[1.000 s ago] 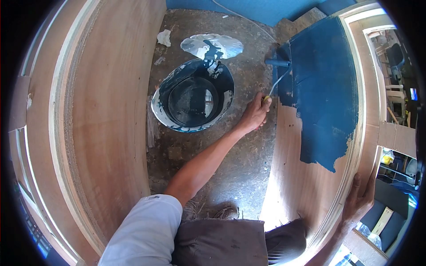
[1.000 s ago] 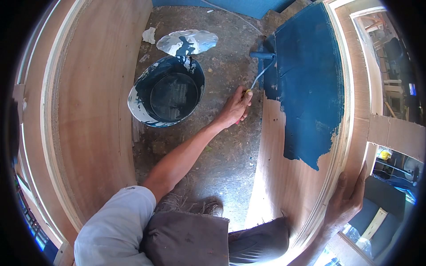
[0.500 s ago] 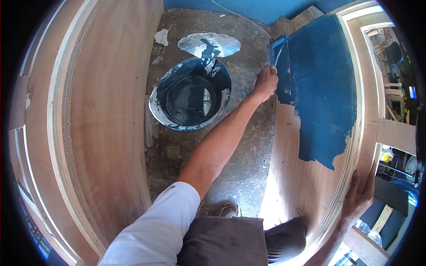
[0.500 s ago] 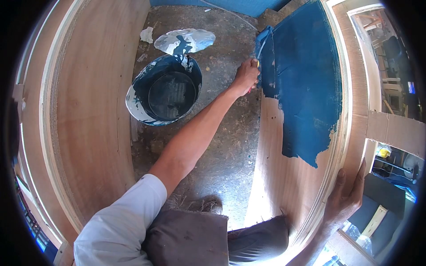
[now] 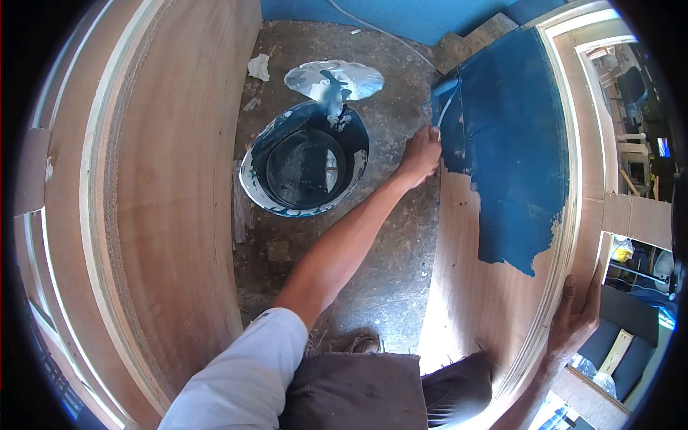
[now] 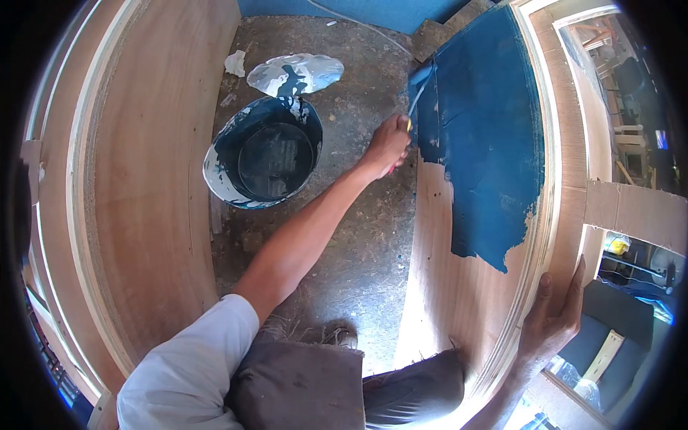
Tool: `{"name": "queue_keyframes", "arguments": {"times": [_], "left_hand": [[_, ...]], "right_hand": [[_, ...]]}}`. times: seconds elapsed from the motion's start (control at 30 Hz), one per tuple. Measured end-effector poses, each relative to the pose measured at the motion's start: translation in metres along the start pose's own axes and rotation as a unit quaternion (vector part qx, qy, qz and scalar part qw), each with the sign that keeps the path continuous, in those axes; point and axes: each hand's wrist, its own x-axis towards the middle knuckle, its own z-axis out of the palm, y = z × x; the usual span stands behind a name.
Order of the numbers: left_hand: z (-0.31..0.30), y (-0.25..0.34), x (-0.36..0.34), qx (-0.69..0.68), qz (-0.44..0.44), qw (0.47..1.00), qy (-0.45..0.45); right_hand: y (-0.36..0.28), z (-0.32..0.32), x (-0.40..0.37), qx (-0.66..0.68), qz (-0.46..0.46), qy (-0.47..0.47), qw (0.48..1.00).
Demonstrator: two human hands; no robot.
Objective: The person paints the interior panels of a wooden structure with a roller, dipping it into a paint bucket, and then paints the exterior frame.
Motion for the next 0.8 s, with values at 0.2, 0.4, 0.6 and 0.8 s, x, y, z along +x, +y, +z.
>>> {"name": "queue_keyframes", "arguments": {"times": [0.2, 0.4, 0.6, 0.8], "left_hand": [[0.010, 0.004, -0.005, 0.012, 0.046, 0.999, 0.002], [0.009, 0.010, -0.014, -0.020, 0.020, 0.999, -0.028], [0.023, -0.075, -0.110, 0.058, -0.001, 0.997, -0.044], [0.021, -0.068, -0.166, 0.027, -0.076, 0.993, -0.081]], "right_hand": [[0.002, -0.001, -0.002, 0.012, 0.016, -0.007, 1.000], [-0.001, 0.000, 0.000, -0.006, -0.009, 0.006, 1.000], [0.002, 0.002, -0.001, -0.002, -0.015, 0.011, 1.000], [0.000, 0.001, -0.001, 0.007, -0.025, 0.013, 1.000]]}}
